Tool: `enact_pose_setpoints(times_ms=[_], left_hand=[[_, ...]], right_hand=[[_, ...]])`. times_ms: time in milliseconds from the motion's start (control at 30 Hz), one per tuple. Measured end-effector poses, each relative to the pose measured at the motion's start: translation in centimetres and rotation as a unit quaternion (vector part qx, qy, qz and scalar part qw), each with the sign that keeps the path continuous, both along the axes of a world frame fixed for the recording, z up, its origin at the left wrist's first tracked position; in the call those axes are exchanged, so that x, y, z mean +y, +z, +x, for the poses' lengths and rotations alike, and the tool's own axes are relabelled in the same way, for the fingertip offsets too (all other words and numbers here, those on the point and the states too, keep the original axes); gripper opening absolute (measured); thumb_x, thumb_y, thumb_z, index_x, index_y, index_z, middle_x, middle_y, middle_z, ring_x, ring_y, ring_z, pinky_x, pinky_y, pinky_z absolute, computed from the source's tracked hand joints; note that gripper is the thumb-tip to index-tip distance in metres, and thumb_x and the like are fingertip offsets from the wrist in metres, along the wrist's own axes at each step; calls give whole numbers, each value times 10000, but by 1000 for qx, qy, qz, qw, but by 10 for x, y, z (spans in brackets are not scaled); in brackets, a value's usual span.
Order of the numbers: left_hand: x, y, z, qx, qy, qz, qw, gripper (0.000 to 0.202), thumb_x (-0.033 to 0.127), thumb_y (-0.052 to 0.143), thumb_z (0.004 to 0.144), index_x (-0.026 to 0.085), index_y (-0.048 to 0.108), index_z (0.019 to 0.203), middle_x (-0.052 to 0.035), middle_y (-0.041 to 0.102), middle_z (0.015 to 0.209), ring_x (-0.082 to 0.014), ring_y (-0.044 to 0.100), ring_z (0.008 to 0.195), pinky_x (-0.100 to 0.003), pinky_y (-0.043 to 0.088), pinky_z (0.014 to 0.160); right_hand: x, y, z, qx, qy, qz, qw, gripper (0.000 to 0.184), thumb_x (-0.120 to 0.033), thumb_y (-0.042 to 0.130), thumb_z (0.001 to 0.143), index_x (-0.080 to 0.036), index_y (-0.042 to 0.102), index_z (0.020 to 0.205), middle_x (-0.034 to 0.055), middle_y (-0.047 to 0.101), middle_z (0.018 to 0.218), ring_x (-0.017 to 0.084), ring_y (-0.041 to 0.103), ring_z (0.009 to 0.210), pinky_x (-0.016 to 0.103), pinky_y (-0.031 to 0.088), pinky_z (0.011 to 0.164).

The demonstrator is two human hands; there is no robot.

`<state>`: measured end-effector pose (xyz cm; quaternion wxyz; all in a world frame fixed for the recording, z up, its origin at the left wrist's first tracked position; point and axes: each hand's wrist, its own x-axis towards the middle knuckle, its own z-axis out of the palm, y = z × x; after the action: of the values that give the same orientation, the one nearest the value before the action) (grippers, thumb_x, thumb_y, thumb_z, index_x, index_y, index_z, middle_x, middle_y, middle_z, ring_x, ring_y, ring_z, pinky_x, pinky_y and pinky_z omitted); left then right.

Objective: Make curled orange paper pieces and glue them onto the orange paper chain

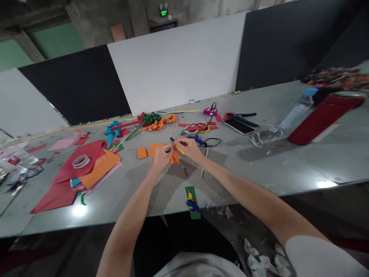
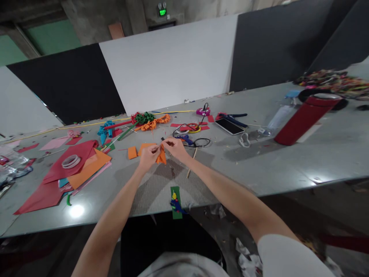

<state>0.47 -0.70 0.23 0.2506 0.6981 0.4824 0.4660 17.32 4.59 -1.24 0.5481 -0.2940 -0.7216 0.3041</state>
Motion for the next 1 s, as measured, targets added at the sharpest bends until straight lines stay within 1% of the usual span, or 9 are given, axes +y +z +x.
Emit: enact_pose_setpoints(times_ms=[100,233,367,467,633,700,867,1000], left_hand=[[-1,0,0,4,-2,-3,1000,302,374,562,906,134,720,812,-45,690,731,-152,627,679,-217,436,611],[1,-1,-1,1,-2,4,1000,302,377,563,907,137,719,812,-49,700,738,-158,637,693,-221,447,621],[5,-3,-2,-1,6,17,1000,328,402,558,909,138,717,797,-49,696,743,-158,631,696,-224,446,626],[6,-3,-2,-12,3,12,1000,364,438,556,913,133,724,810,-49,688,743,-152,613,687,-226,438,620],[8,-2,0,-47,-6,-42,998,374,478,614,861,127,711,772,-23,623,654,-132,548,614,-223,389,559],[9,-2,0,-58,-16,-57,997,368,477,621,852,127,720,795,-22,629,660,-131,548,613,-223,390,561],[10,-1,-1,-65,-32,-55,996,369,485,615,852,134,719,807,-42,660,712,-147,575,652,-238,409,599],[9,-1,-1,-48,-42,-35,997,433,547,575,874,143,697,778,-22,608,664,-135,521,616,-237,378,574]], right_hand=[[2,-2,0,7,-2,10,1000,238,-384,630,874,-201,760,796,46,708,808,176,627,713,304,482,676],[2,-2,-1,10,-6,-2,1000,273,-432,641,871,-199,772,814,57,726,830,186,635,738,312,497,694],[2,-1,-1,14,26,-40,999,331,-505,665,861,-195,776,832,56,737,813,196,646,748,313,504,697],[1,0,-1,18,39,-47,998,339,-523,687,845,-197,776,824,51,728,803,197,644,748,311,499,692],[-1,5,-1,58,-16,-69,996,367,-547,696,817,-186,756,779,46,714,774,186,611,716,304,476,668],[-1,7,0,71,-33,-81,994,379,-556,706,800,-181,743,761,42,706,749,180,592,694,299,459,646],[1,10,3,87,-65,-82,991,396,-575,705,798,-181,735,763,27,666,709,167,557,669,294,428,631],[2,13,4,104,-64,-87,989,422,-602,724,778,-181,726,744,17,626,663,152,511,626,292,407,605]])
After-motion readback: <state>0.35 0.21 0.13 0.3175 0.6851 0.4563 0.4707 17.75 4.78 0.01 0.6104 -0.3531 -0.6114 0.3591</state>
